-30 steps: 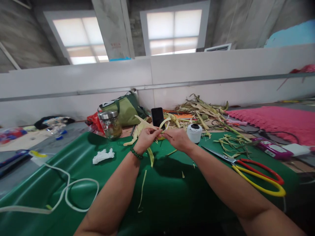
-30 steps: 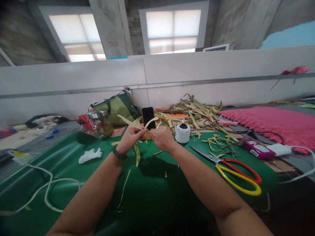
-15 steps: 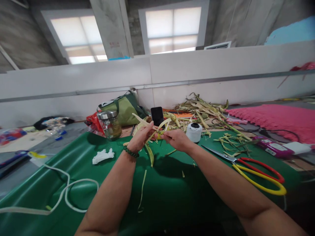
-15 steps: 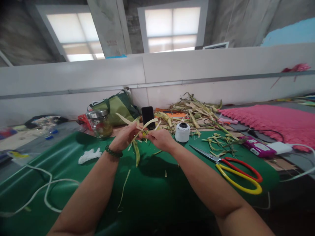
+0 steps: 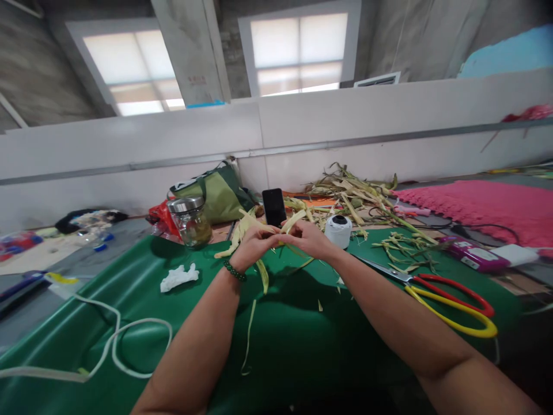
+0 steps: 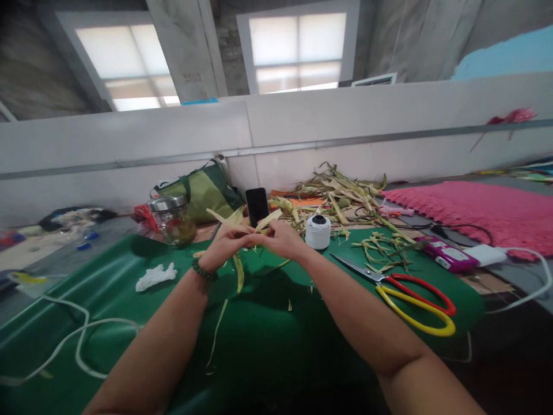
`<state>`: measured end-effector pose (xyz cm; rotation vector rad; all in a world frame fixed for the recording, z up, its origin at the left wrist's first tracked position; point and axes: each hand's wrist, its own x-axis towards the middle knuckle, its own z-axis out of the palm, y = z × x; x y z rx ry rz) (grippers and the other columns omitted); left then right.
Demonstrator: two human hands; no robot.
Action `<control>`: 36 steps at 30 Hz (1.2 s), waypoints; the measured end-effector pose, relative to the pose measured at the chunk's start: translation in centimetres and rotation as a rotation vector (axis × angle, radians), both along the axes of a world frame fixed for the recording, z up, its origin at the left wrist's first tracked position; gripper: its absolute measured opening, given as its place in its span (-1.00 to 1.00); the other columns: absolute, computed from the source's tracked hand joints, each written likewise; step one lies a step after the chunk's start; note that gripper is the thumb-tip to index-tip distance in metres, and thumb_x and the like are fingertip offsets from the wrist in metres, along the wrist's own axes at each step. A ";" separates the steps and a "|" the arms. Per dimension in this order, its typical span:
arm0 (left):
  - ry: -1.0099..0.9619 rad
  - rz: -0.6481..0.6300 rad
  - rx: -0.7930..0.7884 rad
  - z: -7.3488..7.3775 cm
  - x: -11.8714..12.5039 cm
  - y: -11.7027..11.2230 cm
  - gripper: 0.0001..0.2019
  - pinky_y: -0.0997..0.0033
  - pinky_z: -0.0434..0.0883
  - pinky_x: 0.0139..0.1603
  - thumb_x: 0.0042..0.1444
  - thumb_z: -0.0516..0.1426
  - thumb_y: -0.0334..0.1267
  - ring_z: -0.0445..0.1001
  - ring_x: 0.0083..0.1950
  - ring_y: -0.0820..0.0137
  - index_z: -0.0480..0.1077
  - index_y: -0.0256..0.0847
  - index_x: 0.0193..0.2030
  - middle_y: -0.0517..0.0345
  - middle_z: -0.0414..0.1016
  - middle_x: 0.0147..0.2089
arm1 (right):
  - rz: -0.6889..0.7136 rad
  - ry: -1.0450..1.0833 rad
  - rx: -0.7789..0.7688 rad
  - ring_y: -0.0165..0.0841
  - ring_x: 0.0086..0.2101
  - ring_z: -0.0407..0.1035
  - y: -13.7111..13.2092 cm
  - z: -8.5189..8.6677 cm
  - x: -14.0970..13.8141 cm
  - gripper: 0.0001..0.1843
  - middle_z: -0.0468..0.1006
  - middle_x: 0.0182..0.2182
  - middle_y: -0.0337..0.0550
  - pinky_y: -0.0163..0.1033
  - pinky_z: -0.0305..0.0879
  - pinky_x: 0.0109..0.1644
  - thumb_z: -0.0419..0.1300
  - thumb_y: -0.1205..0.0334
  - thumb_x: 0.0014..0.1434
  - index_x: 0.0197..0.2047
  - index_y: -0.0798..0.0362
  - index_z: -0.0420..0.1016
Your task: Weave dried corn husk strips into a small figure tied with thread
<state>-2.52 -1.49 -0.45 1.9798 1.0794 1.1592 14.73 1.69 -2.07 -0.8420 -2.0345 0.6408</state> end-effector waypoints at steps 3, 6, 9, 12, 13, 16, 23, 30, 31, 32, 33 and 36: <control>0.041 -0.028 -0.014 -0.2 0.6 -0.2 -0.64 0.51 0.23 -0.50 0.02 0.16 0.01 0.27 -0.50 0.49 0.43 -0.28 -0.55 0.18 0.36 -0.57 | 0.107 0.246 -0.149 -0.47 -0.58 0.24 0.5 0.1 -0.1 -0.54 0.44 -0.60 -0.23 -0.34 0.17 -0.48 0.23 -0.17 -0.03 -0.46 0.13 0.49; 0.059 -0.076 -0.022 -0.2 0.9 -0.5 -0.65 0.52 0.21 -0.50 0.06 0.12 0.00 0.25 -0.50 0.50 0.41 -0.26 -0.53 0.21 0.33 -0.58 | 0.089 0.381 -0.238 -0.49 -0.63 0.23 0.4 0.2 -0.2 -0.52 0.44 -0.67 -0.20 -0.34 0.17 -0.52 0.27 -0.17 -0.08 -0.66 0.12 0.43; 0.072 -0.097 -0.028 0.1 1.0 -0.8 -0.66 0.50 0.19 -0.49 0.06 0.12 -0.02 0.24 -0.51 0.50 0.40 -0.26 -0.55 0.22 0.32 -0.59 | -0.007 0.514 -0.295 -0.51 -0.68 0.21 0.2 0.1 -0.5 -0.57 0.47 -0.69 -0.18 -0.35 0.14 -0.58 0.31 -0.12 -0.14 -0.66 0.12 0.48; 0.049 -0.060 -0.056 0.3 1.0 -0.9 -0.66 0.47 0.23 -0.46 0.02 0.15 -0.01 0.27 -0.50 0.48 0.42 -0.26 -0.54 0.18 0.37 -0.56 | -0.068 0.597 -0.308 -0.51 -0.70 0.20 0.2 -0.1 -0.6 -0.61 0.48 -0.71 -0.18 -0.36 0.13 -0.61 0.34 -0.06 -0.17 -0.67 0.12 0.49; 0.029 -0.046 -0.080 0.3 1.0 -0.9 -0.67 0.47 0.25 -0.45 0.00 0.17 0.00 0.28 -0.49 0.47 0.44 -0.26 -0.52 0.18 0.39 -0.55 | -0.063 0.605 -0.313 -0.51 -0.70 0.20 0.3 -0.1 -0.6 -0.62 0.48 -0.71 -0.18 -0.36 0.14 -0.61 0.34 -0.05 -0.18 -0.68 0.12 0.49; -0.059 -0.020 -0.181 0.0 1.0 -0.8 -0.64 0.45 0.31 -0.40 -0.04 0.19 0.05 0.33 -0.49 0.45 0.45 -0.28 -0.51 0.16 0.41 -0.57 | 0.000 0.622 -0.366 -0.50 -0.68 0.25 0.6 0.0 -0.5 -0.66 0.48 -0.70 -0.19 -0.36 0.19 -0.59 0.33 -0.02 -0.18 -0.65 0.12 0.49; -0.232 -0.026 -0.253 -0.5 0.9 -0.4 -0.48 0.45 0.32 -0.38 0.10 0.02 0.19 0.36 -0.46 0.45 0.49 -0.28 -0.42 0.14 0.42 -0.54 | 0.072 0.627 -0.389 -0.49 -0.61 0.31 0.3 0.3 -0.4 -0.65 0.48 -0.67 -0.24 -0.39 0.22 -0.53 0.33 -0.02 -0.15 -0.46 0.13 0.54; 0.038 0.013 -0.004 -0.3 0.8 -0.3 -0.69 0.48 0.22 -0.47 0.00 0.18 -0.03 0.28 -0.47 0.47 0.51 -0.27 -0.47 0.17 0.44 -0.50 | 0.006 0.547 -0.290 -0.49 -0.62 0.21 1.2 0.3 0.6 -0.54 0.40 -0.65 -0.24 -0.32 0.20 -0.51 0.22 -0.17 -0.02 -0.43 0.13 0.52; 0.081 0.041 0.015 -0.4 0.8 -0.2 -0.72 0.48 0.21 -0.47 0.00 0.17 -0.07 0.27 -0.48 0.47 0.51 -0.27 -0.49 0.18 0.43 -0.52 | -0.080 0.577 -0.234 -0.48 -0.60 0.21 1.5 0.4 1.0 -0.55 0.40 -0.62 -0.25 -0.31 0.21 -0.49 0.22 -0.16 0.00 -0.37 0.12 0.52; 0.126 0.079 0.031 -0.5 0.9 -0.1 -0.73 0.48 0.19 -0.48 0.00 0.17 -0.10 0.26 -0.50 0.47 0.49 -0.27 -0.53 0.19 0.40 -0.56 | -0.174 0.600 -0.147 -0.46 -0.57 0.23 1.7 0.6 1.3 -0.56 0.41 -0.58 -0.24 -0.30 0.23 -0.46 0.22 -0.14 0.01 -0.29 0.10 0.51; 0.166 0.112 0.043 -0.6 0.9 0.0 -0.73 0.48 0.18 -0.49 0.00 0.16 -0.13 0.23 -0.52 0.47 0.47 -0.26 -0.57 0.21 0.35 -0.61 | -0.243 0.592 -0.041 -0.44 -0.53 0.24 1.8 0.7 1.6 -0.57 0.42 -0.54 -0.24 -0.29 0.24 -0.42 0.22 -0.10 0.02 -0.22 0.08 0.50; 0.214 0.104 0.066 -1.0 1.2 0.1 -0.73 0.48 0.18 -0.48 0.01 0.13 -0.18 0.21 -0.54 0.47 0.43 -0.25 -0.62 0.24 0.30 -0.65 | -0.131 0.312 0.179 -0.43 -0.48 0.26 1.0 0.8 1.5 -0.61 0.43 -0.48 -0.24 -0.30 0.24 -0.35 0.27 -0.02 0.00 -0.17 0.05 0.50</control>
